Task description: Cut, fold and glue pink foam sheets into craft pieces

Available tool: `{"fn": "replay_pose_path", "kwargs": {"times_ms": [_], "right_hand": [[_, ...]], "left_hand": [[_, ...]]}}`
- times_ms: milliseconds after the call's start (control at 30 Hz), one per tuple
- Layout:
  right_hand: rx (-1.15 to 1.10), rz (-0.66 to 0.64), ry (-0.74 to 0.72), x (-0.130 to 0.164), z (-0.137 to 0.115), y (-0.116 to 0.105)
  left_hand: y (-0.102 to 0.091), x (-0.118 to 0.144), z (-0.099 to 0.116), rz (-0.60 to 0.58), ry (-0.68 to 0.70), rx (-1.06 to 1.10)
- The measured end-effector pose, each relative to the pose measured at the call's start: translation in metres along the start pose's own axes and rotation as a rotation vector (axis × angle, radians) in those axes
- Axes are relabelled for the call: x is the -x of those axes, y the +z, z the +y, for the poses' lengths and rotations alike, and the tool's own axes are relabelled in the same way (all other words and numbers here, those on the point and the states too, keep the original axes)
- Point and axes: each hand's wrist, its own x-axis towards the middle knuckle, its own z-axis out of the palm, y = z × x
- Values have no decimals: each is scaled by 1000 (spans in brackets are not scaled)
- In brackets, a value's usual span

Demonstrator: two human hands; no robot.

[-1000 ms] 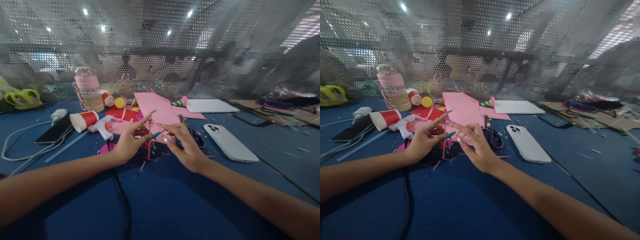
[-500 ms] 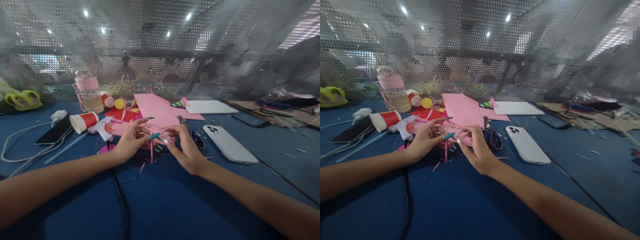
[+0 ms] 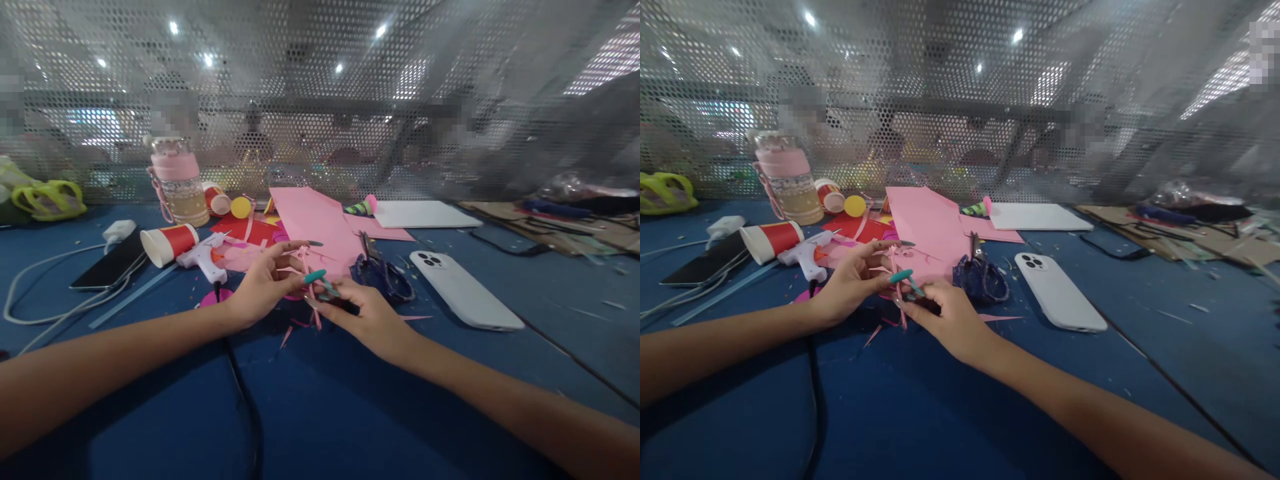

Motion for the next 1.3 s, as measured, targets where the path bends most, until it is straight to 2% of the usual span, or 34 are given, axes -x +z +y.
{"fn": "replay_pose_path", "kwargs": {"times_ms": [100,167,367,667,933,1300], "right_hand": [[-175,-50,96,0,-1,1],[-206,-57,109,0,-3,2],[-163,-18,130,1,-3,2],[-141,-40,123,-1,-4,1],[-147,-46,112,-1,1,2],[-128,-33,110,-1,-1,3]], "left_hand": [[0,1,0,10,9,-17],[1,1,1,9,5,-20],[2,1,1,26,13,22],[1,2,4,29,41,-19],[0,1,1,121,51,-41],[1,1,3,134,69,-32]]}}
